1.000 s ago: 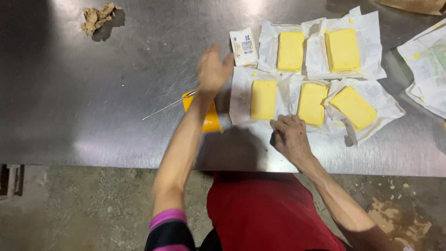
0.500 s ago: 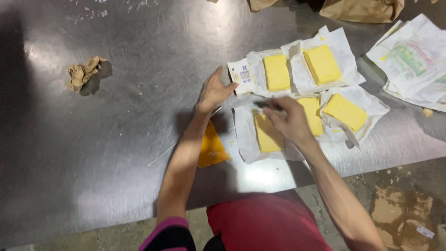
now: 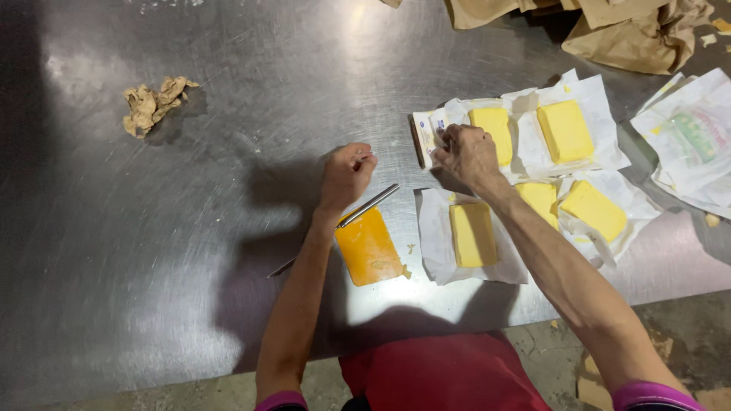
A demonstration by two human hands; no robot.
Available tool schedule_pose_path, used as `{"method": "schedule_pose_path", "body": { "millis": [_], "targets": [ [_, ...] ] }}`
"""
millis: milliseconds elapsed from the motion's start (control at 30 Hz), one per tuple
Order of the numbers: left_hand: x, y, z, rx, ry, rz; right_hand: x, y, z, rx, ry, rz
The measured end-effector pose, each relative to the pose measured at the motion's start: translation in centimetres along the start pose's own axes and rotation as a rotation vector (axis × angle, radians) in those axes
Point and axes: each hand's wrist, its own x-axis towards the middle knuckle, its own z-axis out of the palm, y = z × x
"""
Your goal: The person uses a thin metal tool to poke several small holes into blocks of yellow cheese, then wraps the cheese blocks in individual pieces of paper.
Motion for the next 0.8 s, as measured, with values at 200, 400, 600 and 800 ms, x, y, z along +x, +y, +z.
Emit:
{"method": "schedule_pose_path", "body": {
  "millis": [200,400,600,800],
  "targets": [
    [1.2,2.7,6.1,0.290,-0.118,-0.352,-0.8,0.4,0.6,0.328,0.001,0.262],
    [1.7,2.8,9.7,0.629,-0.100,-0.125,-2.9,1.1,1.6,0.702,-0.005,0.373],
    [1.7,0.3,10.9,0.652,-0.066,-0.034,-2.7,4.7,7.9,0.825,0.082,0.384],
    [2.3,1.4,11.1,0.871,-0.033,0.051,-3.2,4.3,7.5,0.926,0.056,0.286]
  ]
}}
